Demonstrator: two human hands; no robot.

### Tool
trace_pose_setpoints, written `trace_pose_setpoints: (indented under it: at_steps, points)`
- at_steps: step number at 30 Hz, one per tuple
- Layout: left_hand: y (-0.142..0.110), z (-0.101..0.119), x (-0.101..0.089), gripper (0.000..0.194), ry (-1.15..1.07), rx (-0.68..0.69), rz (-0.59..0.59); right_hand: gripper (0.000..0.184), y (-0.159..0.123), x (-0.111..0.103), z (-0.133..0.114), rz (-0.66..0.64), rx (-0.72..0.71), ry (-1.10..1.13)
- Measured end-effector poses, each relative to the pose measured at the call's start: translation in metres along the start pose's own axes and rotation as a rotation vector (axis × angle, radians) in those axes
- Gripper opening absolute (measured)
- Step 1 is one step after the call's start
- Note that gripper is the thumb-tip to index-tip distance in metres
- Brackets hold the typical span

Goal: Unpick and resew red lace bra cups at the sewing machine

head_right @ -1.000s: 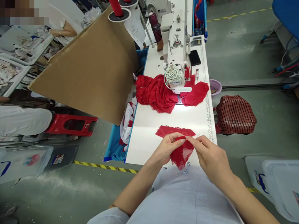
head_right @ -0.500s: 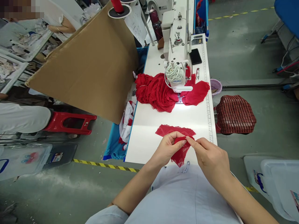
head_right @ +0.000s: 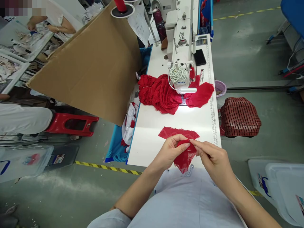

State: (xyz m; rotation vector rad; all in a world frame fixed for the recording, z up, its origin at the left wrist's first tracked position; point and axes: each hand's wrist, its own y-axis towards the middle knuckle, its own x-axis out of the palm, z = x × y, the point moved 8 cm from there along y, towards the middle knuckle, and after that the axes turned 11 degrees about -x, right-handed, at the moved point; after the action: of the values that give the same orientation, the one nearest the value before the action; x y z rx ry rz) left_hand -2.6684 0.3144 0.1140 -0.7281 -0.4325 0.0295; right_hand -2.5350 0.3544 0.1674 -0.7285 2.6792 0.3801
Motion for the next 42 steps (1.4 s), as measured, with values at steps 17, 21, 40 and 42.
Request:
trace_pose_setpoints:
  at_steps: [17,21,40,42]
  points:
    - [-0.002,0.005,0.004,0.039,0.024,0.003,0.02,0.044,-0.003,-0.004,-0.022,-0.018,-0.31,-0.384]
    - [-0.002,0.003,0.004,0.04,0.002,-0.022,-0.006,0.031,0.001,-0.003,-0.01,-0.007,-0.098,-0.113]
    - [-0.003,0.009,0.007,0.04,0.022,0.0,0.012,0.046,-0.004,-0.002,-0.024,-0.119,-0.395,-0.638]
    - [-0.004,0.009,0.006,0.038,0.041,0.004,0.032,0.045,-0.005,-0.002,-0.025,-0.095,-0.382,-0.65]
